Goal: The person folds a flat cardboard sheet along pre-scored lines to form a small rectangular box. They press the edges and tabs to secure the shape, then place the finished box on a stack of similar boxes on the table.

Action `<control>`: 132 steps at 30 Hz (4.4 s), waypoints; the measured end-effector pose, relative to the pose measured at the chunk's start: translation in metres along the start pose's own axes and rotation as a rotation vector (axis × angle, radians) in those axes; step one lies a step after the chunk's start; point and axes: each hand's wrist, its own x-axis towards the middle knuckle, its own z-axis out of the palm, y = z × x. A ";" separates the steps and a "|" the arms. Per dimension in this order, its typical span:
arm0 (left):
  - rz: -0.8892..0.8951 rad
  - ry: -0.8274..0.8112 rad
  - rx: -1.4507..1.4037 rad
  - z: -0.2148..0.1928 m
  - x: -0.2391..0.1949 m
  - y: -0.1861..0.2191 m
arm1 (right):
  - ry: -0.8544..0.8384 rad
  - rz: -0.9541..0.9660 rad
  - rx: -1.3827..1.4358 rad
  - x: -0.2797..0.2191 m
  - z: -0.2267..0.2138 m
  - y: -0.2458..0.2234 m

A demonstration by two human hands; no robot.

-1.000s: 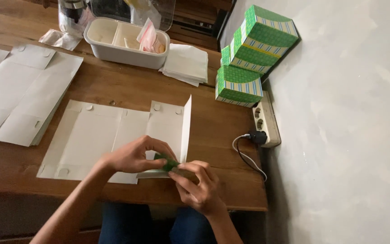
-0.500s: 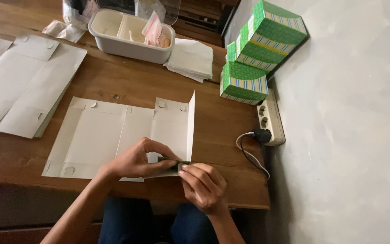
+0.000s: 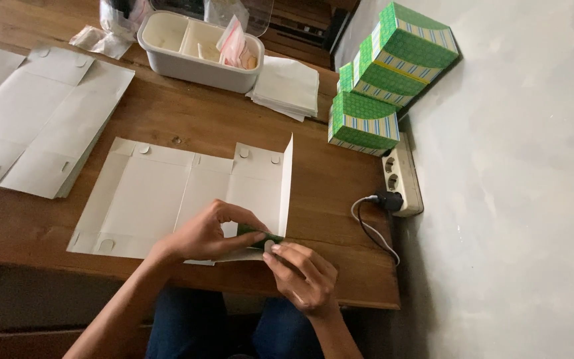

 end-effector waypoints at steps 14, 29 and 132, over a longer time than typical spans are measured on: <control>0.034 -0.075 -0.042 -0.006 0.001 0.014 | 0.000 -0.040 -0.117 -0.009 0.000 0.001; 0.100 -0.037 -0.065 0.000 0.000 0.013 | -0.014 -0.009 -0.161 -0.010 0.003 0.000; -0.378 -0.189 0.003 -0.006 -0.015 0.023 | -0.106 0.291 0.316 0.003 -0.009 -0.007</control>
